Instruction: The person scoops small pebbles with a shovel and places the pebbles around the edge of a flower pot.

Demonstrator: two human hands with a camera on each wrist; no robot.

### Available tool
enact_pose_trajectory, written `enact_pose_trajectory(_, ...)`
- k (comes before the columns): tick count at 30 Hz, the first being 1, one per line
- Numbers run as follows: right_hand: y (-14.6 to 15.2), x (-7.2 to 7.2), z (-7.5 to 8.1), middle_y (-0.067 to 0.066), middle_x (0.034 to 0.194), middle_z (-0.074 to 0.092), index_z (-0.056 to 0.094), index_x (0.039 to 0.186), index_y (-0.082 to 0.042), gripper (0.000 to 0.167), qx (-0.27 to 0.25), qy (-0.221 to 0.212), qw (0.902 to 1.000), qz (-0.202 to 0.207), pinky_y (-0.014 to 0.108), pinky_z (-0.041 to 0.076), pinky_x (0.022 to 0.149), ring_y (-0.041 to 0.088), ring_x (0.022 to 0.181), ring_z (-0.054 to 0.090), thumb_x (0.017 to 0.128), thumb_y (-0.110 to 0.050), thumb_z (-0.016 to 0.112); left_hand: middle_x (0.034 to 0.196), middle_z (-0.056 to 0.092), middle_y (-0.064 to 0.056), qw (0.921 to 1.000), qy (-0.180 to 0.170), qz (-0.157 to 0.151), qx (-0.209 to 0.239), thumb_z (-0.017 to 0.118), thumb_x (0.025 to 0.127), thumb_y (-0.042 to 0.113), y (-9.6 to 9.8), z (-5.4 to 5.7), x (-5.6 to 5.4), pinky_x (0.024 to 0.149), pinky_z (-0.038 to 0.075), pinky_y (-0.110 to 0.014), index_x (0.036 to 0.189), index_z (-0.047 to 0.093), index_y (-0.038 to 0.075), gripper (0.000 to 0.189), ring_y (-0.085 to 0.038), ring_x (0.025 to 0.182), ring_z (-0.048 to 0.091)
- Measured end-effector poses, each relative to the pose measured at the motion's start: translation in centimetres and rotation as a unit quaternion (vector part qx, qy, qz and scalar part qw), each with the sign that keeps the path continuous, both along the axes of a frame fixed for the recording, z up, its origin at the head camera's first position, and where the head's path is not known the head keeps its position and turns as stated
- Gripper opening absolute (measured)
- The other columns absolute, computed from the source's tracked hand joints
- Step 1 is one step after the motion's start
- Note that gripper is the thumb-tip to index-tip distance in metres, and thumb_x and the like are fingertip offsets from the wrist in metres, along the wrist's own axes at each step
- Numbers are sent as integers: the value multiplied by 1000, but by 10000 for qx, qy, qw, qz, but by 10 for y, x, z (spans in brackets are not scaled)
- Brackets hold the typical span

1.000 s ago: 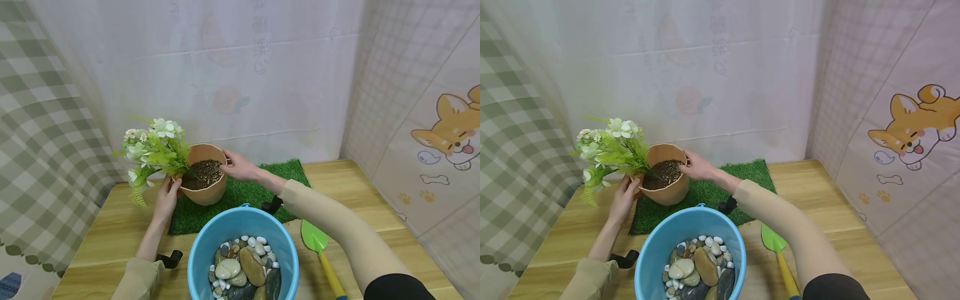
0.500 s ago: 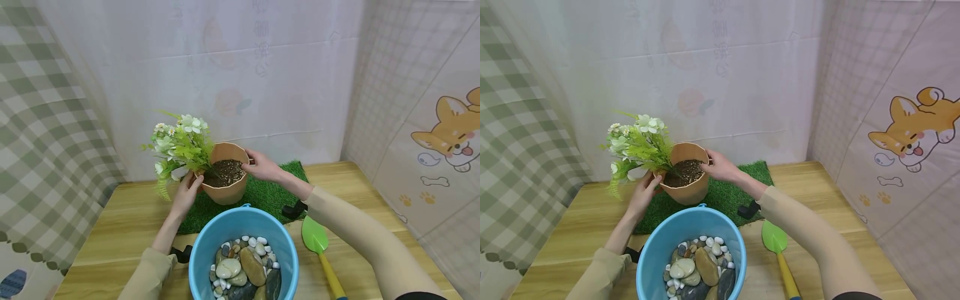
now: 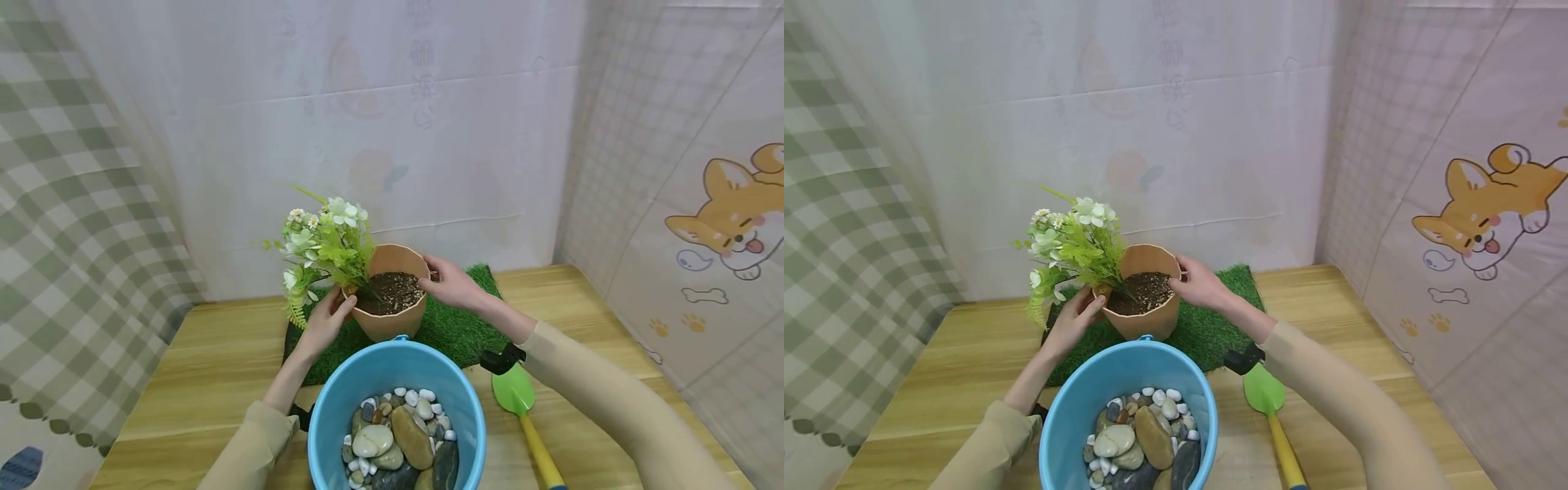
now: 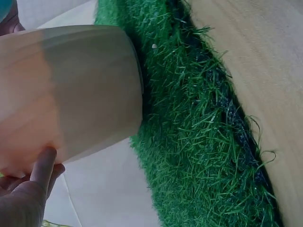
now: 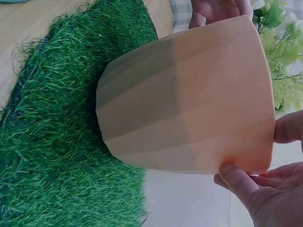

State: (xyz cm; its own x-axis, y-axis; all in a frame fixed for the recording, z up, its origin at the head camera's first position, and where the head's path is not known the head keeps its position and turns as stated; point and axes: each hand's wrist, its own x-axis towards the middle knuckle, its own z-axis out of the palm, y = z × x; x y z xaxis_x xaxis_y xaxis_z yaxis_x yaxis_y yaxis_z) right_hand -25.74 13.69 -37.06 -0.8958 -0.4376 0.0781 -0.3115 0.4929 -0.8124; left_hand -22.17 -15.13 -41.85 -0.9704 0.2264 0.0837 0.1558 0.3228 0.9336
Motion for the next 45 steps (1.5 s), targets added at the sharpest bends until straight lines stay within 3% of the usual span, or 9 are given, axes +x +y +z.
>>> enact_pose_trajectory(7,6,4,-5,29,156,51,34,162,1,58,-28,26,10000,-5,53,56,108,45,137,60,108,-11,50,168,36,-27,9998,-108,17,-190,52,112,29,5,-4,-1,117,48,-53,168,21,3,69,-44,151,45)
enact_pose_trajectory(13,8,9,-11,30,156,51,32,163,1,57,-166,92,9998,-8,54,56,107,46,138,59,109,-12,47,171,28,-26,9997,-138,0,-182,51,112,32,4,-2,4,120,46,-54,168,15,3,73,-42,155,39)
enact_pose_trajectory(21,10,15,-26,28,164,43,25,166,0,58,-380,162,9991,-91,60,45,119,46,150,45,113,-17,44,176,14,-23,9996,-278,42,-77,48,113,33,4,-9,6,121,44,-49,168,8,1,75,-41,158,33)
enact_pose_trajectory(26,12,14,-29,28,167,37,20,167,0,60,-452,118,9988,-145,60,41,122,46,155,38,114,-19,43,176,17,-22,9996,-238,101,-121,47,113,35,5,-9,6,121,45,-51,169,10,3,75,-40,157,36)
enact_pose_trajectory(36,12,13,-35,30,162,43,22,166,2,59,-529,243,9981,-197,56,47,118,45,149,47,114,-19,43,175,22,-23,9990,-307,282,-147,49,112,39,6,-10,8,120,46,-52,169,13,4,75,-42,154,41)
enact_pose_trajectory(41,13,14,-35,27,159,49,24,167,-2,60,-380,191,9985,-333,56,51,113,43,144,54,114,-23,44,173,26,-24,9989,-324,291,-172,48,113,37,4,-4,12,122,43,-57,169,18,5,71,-43,157,37)
enact_pose_trajectory(45,17,16,-33,25,161,48,23,167,-5,63,-303,160,9985,-438,57,49,114,43,145,52,114,-30,46,172,31,-22,9993,-133,298,-187,47,113,35,0,1,15,121,43,-59,167,24,6,65,-41,157,37)
